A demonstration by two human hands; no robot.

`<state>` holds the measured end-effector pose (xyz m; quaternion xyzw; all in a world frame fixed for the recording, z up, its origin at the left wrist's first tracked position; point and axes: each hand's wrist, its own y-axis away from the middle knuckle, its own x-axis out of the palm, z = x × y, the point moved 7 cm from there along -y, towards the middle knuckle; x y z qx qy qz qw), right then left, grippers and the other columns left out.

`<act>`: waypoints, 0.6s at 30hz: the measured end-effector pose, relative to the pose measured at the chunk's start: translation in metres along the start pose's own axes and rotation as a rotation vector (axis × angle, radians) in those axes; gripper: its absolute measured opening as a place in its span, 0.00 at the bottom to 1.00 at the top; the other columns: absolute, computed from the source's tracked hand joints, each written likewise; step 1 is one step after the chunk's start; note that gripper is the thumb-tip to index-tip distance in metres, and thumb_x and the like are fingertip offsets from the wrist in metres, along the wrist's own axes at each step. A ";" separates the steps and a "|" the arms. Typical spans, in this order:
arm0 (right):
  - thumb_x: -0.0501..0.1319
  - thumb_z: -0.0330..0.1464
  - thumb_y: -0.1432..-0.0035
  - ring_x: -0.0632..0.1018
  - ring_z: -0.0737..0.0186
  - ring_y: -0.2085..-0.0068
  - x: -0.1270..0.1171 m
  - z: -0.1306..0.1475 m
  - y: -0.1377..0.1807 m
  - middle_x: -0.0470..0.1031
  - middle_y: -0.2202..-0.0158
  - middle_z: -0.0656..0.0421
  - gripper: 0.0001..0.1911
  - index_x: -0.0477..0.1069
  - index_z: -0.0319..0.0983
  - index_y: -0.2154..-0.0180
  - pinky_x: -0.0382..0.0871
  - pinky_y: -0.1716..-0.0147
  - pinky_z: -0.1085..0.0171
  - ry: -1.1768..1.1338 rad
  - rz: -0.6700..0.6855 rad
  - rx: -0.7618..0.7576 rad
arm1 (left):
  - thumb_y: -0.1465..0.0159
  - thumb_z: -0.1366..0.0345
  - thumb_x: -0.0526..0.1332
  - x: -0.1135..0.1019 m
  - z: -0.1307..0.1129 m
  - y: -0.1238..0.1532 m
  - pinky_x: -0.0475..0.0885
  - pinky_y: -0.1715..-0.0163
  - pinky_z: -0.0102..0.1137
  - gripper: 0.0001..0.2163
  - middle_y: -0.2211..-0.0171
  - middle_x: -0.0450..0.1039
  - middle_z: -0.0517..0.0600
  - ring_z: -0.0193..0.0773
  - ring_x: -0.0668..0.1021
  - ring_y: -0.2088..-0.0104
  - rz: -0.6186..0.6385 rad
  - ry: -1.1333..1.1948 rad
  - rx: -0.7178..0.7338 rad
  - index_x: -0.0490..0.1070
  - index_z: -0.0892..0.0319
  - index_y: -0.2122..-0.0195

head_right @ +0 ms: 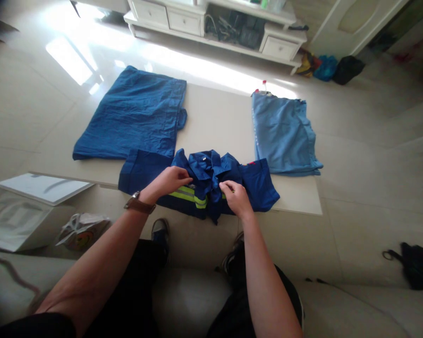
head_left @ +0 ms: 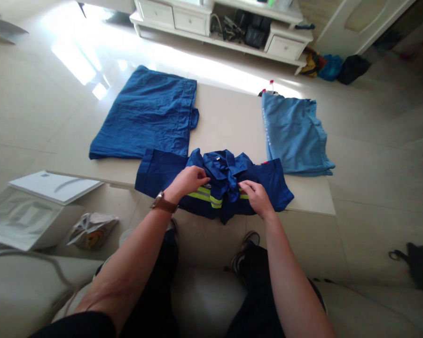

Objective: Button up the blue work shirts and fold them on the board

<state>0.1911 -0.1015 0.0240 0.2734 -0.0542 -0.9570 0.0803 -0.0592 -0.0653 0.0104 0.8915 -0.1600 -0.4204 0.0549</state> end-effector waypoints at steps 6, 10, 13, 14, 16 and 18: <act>0.57 0.29 0.44 0.70 0.47 0.42 -0.056 -0.031 -0.046 0.76 0.44 0.46 0.21 0.76 0.37 0.50 0.63 0.41 0.50 0.477 -0.284 -0.018 | 0.36 0.60 0.62 -0.046 0.052 -0.025 0.70 0.43 0.43 0.24 0.38 0.68 0.62 0.53 0.71 0.40 -0.459 -0.075 -0.194 0.68 0.60 0.39; 0.63 0.28 0.46 0.69 0.47 0.39 -0.049 -0.036 -0.090 0.78 0.46 0.46 0.20 0.76 0.39 0.50 0.58 0.41 0.49 0.678 -0.080 -0.005 | 0.35 0.61 0.61 -0.018 0.054 -0.040 0.65 0.38 0.49 0.17 0.32 0.62 0.60 0.58 0.64 0.33 -0.289 -0.097 -0.277 0.73 0.56 0.46; 0.65 0.29 0.45 0.77 0.52 0.56 -0.058 -0.022 -0.086 0.80 0.67 0.51 0.03 0.77 0.39 0.65 0.61 0.50 0.53 0.673 -0.077 -0.059 | 0.32 0.66 0.55 -0.012 0.044 -0.027 0.54 0.32 0.49 0.08 0.41 0.73 0.58 0.50 0.68 0.36 -0.297 -0.139 -0.238 0.74 0.56 0.57; 0.64 0.30 0.43 0.77 0.53 0.60 -0.068 -0.016 -0.076 0.79 0.71 0.53 0.01 0.76 0.40 0.68 0.62 0.54 0.55 0.663 -0.111 -0.082 | 0.31 0.66 0.54 -0.014 0.041 -0.017 0.51 0.31 0.48 0.09 0.44 0.75 0.56 0.48 0.71 0.38 -0.314 -0.141 -0.216 0.73 0.55 0.58; 0.62 0.33 0.40 0.75 0.55 0.67 -0.097 -0.005 -0.045 0.76 0.74 0.55 0.06 0.75 0.43 0.70 0.61 0.61 0.57 0.643 -0.203 -0.126 | 0.30 0.67 0.51 -0.025 0.036 0.006 0.52 0.31 0.46 0.09 0.51 0.79 0.54 0.45 0.75 0.43 -0.358 -0.132 -0.185 0.71 0.54 0.58; 0.58 0.36 0.37 0.74 0.54 0.70 -0.131 0.005 -0.006 0.77 0.74 0.56 0.09 0.74 0.46 0.69 0.60 0.66 0.57 0.616 -0.313 -0.164 | 0.30 0.65 0.51 -0.043 0.032 0.034 0.60 0.36 0.41 0.09 0.57 0.80 0.54 0.44 0.78 0.49 -0.412 -0.120 -0.159 0.70 0.54 0.59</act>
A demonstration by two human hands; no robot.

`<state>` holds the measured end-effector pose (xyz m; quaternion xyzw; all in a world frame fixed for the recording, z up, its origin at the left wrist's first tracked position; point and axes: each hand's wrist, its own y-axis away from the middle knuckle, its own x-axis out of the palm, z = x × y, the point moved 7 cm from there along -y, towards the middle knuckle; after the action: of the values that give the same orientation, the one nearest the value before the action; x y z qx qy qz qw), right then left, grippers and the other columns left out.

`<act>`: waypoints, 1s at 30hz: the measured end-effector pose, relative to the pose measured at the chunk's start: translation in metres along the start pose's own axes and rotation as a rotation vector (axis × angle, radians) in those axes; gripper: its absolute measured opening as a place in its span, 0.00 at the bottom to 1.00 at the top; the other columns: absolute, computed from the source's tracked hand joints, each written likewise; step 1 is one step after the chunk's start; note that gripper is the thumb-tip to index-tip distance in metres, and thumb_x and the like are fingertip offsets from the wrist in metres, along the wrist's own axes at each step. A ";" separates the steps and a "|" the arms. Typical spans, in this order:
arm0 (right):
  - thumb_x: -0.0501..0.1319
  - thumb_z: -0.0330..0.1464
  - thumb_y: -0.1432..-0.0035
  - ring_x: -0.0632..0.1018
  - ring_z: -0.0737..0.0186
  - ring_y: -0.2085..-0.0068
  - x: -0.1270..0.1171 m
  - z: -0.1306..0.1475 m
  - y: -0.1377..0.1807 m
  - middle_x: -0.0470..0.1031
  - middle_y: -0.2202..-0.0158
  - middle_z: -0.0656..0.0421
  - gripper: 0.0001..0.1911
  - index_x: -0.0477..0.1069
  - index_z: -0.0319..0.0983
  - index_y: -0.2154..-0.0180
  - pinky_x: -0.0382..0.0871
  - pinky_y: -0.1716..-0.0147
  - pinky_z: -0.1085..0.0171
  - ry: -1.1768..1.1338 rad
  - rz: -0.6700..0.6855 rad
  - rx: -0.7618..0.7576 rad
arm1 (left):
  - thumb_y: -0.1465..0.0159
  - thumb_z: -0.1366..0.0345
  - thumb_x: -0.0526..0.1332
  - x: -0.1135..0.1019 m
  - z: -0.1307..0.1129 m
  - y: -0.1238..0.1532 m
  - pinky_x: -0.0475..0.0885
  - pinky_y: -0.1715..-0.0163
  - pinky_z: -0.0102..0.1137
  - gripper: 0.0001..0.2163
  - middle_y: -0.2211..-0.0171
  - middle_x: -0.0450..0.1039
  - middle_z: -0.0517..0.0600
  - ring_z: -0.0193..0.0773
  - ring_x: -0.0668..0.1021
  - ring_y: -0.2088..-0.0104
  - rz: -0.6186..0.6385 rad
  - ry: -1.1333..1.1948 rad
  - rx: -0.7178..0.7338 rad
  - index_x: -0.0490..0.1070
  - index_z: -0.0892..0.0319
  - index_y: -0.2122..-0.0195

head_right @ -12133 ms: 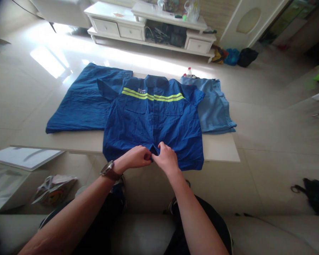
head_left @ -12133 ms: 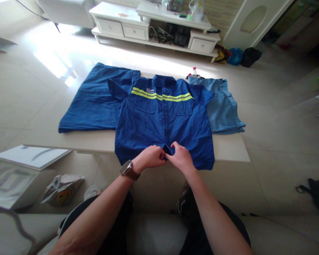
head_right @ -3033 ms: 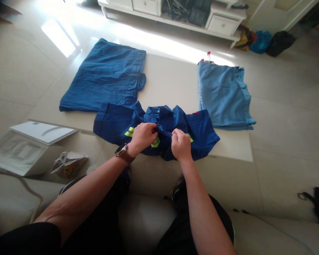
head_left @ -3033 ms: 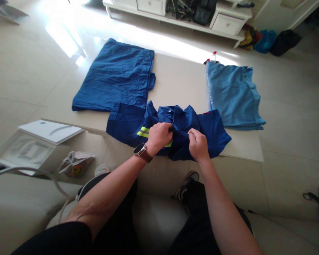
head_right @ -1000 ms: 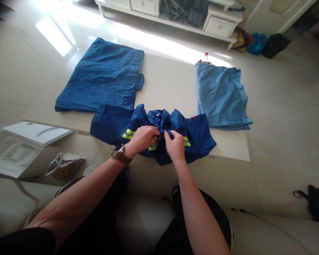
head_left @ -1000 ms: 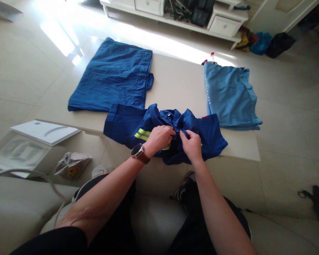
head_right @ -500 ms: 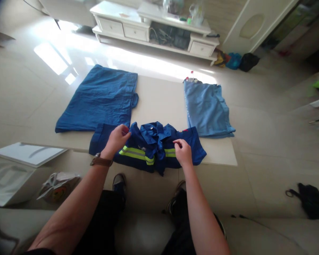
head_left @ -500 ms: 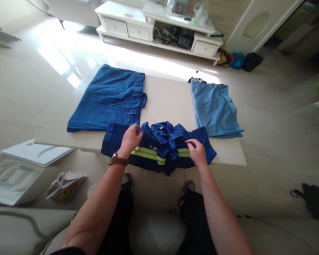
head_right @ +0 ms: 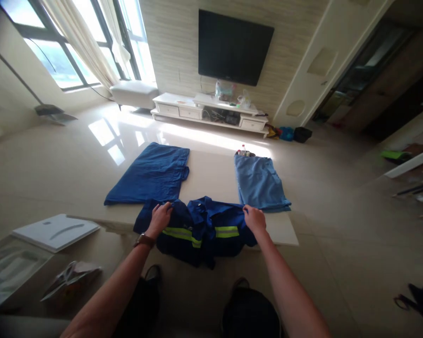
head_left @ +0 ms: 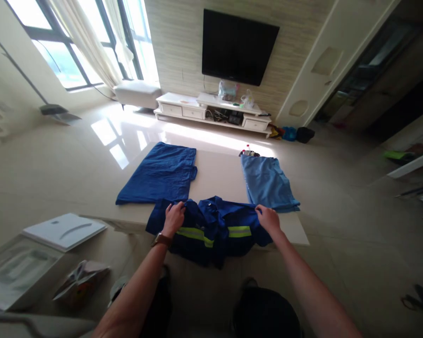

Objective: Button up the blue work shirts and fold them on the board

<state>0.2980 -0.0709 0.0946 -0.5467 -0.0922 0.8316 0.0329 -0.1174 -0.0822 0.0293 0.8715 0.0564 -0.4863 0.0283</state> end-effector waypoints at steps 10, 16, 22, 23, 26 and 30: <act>0.57 0.45 0.38 0.82 0.46 0.58 -0.249 -0.012 0.121 0.81 0.59 0.47 0.22 0.73 0.41 0.48 0.71 0.60 0.55 -0.049 -0.519 0.022 | 0.32 0.56 0.51 -0.220 -0.041 0.096 0.68 0.60 0.32 0.11 0.66 0.74 0.49 0.40 0.74 0.65 -0.434 0.234 0.129 0.67 0.56 0.61; 0.55 0.47 0.37 0.81 0.49 0.58 -0.340 0.008 0.201 0.81 0.60 0.49 0.19 0.77 0.42 0.60 0.71 0.53 0.54 -0.004 -0.613 -0.097 | 0.31 0.52 0.51 -0.301 -0.076 0.169 0.69 0.59 0.35 0.14 0.66 0.72 0.49 0.42 0.74 0.64 -0.559 0.256 0.283 0.66 0.56 0.59; 0.55 0.46 0.39 0.79 0.48 0.60 -0.329 0.010 0.250 0.79 0.63 0.50 0.16 0.75 0.43 0.64 0.71 0.56 0.53 0.007 -0.642 -0.097 | 0.29 0.51 0.49 -0.289 -0.070 0.212 0.69 0.61 0.34 0.13 0.68 0.70 0.48 0.41 0.73 0.66 -0.513 0.225 0.374 0.65 0.55 0.61; 0.55 0.45 0.39 0.79 0.48 0.61 -0.324 0.008 0.255 0.80 0.63 0.50 0.16 0.75 0.43 0.64 0.71 0.57 0.53 0.004 -0.643 -0.077 | 0.29 0.51 0.49 -0.285 -0.065 0.216 0.69 0.61 0.34 0.13 0.67 0.70 0.48 0.42 0.74 0.66 -0.512 0.220 0.378 0.64 0.54 0.61; 0.56 0.44 0.40 0.79 0.48 0.64 -0.309 0.000 0.265 0.81 0.63 0.49 0.16 0.76 0.43 0.62 0.70 0.61 0.54 0.007 -0.636 0.013 | 0.29 0.52 0.49 -0.272 -0.049 0.222 0.68 0.61 0.34 0.13 0.66 0.72 0.49 0.43 0.76 0.65 -0.500 0.176 0.358 0.65 0.54 0.60; 0.55 0.44 0.39 0.78 0.50 0.70 -0.289 -0.009 0.248 0.81 0.66 0.49 0.17 0.77 0.42 0.60 0.67 0.67 0.55 0.031 -0.629 0.114 | 0.28 0.52 0.48 -0.250 -0.031 0.204 0.67 0.62 0.35 0.13 0.65 0.75 0.51 0.47 0.78 0.63 -0.474 0.088 0.264 0.65 0.53 0.58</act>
<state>0.4338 -0.3584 0.3052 -0.5012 -0.2094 0.7760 0.3205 -0.1958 -0.2991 0.2577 0.8505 0.1959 -0.4441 -0.2025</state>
